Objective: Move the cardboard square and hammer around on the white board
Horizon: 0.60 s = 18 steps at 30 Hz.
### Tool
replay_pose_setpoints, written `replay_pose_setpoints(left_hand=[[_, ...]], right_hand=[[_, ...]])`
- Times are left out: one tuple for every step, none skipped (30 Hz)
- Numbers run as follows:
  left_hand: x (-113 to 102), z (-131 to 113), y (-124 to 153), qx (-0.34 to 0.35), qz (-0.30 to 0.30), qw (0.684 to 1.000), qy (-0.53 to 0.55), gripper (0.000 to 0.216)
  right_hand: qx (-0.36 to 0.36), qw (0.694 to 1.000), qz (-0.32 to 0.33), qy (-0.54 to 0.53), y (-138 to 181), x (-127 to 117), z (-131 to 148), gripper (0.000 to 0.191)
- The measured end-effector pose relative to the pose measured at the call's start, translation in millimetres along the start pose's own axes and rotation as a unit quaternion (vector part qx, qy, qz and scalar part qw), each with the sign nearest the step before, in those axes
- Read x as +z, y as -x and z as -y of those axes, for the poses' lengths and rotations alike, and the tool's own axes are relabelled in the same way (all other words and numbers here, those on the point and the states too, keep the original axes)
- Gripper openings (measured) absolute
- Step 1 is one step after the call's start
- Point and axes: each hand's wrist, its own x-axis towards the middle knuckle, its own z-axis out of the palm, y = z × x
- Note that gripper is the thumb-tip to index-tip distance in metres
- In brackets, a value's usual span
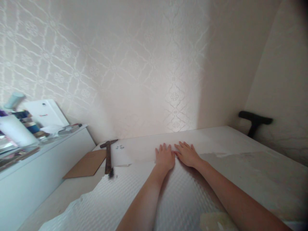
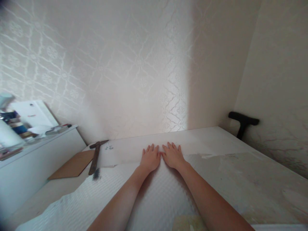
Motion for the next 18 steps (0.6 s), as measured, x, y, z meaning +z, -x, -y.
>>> replay_pose_setpoints(left_hand=[[0.2,0.2,-0.2,0.000,0.001,1.000,0.000,0.049],[0.4,0.4,-0.3,0.000,0.000,1.000,0.000,0.049],[0.6,0.6,-0.5,0.000,-0.001,1.000,0.000,0.049],[0.8,0.7,-0.6,0.000,-0.003,1.000,0.000,0.049],[1.0,0.8,-0.7,0.000,-0.004,1.000,0.000,0.049],[1.2,0.9,-0.7,0.001,-0.005,1.000,-0.001,0.049],[1.3,0.9,-0.7,0.000,-0.004,1.000,-0.002,0.049],[1.3,0.9,-0.6,0.000,-0.003,1.000,-0.003,0.049],[1.3,0.8,-0.5,0.000,-0.001,1.000,-0.003,0.049],[1.2,0.8,-0.4,-0.001,0.000,1.000,-0.004,0.049],[1.1,0.7,-0.3,-0.002,0.001,1.000,-0.004,0.049],[0.9,0.7,-0.2,-0.002,0.002,1.000,-0.003,0.049],[0.8,0.6,-0.1,-0.001,0.001,1.000,-0.003,0.049],[0.6,0.6,0.0,0.000,0.000,1.000,-0.002,0.049],[0.4,0.6,0.1,0.000,-0.001,1.000,-0.001,0.049],[0.3,0.6,0.2,0.001,-0.002,1.000,-0.001,0.049],[0.3,0.6,0.2,0.001,-0.002,1.000,-0.002,0.049],[0.3,0.5,0.3,0.001,-0.003,1.000,-0.003,0.049]], right_hand=[[0.000,1.000,0.000,0.000,0.2,-0.2,0.0,0.053],[-0.001,1.000,0.000,0.000,0.3,-0.4,0.0,0.054],[-0.001,1.000,0.000,0.000,0.3,-0.5,0.0,0.054],[-0.001,1.000,0.000,0.001,0.3,-0.6,-0.1,0.054],[-0.002,1.000,0.000,0.001,0.2,-0.5,-0.2,0.054],[-0.001,1.000,0.000,0.002,0.2,-0.5,-0.3,0.054],[-0.001,1.000,0.001,0.002,0.1,-0.4,-0.4,0.054],[-0.001,1.000,0.001,0.001,0.1,-0.3,-0.5,0.054],[-0.002,1.000,0.001,0.000,0.2,-0.2,-0.5,0.054],[-0.002,1.000,0.001,-0.001,0.3,-0.2,-0.5,0.054],[-0.002,1.000,0.000,-0.001,0.4,-0.2,-0.4,0.054],[-0.002,1.000,0.000,-0.002,0.5,-0.2,-0.3,0.054],[-0.002,1.000,0.000,-0.001,0.7,-0.3,-0.1,0.054],[-0.001,1.000,-0.001,-0.001,0.7,-0.3,0.0,0.054],[0.001,1.000,0.000,0.000,0.8,-0.4,0.2,0.053],[0.001,1.000,-0.001,0.001,0.8,-0.6,0.4,0.053],[0.001,1.000,-0.002,0.002,0.9,-0.7,0.5,0.053],[0.000,1.000,-0.003,0.002,0.9,-0.9,0.6,0.053]])
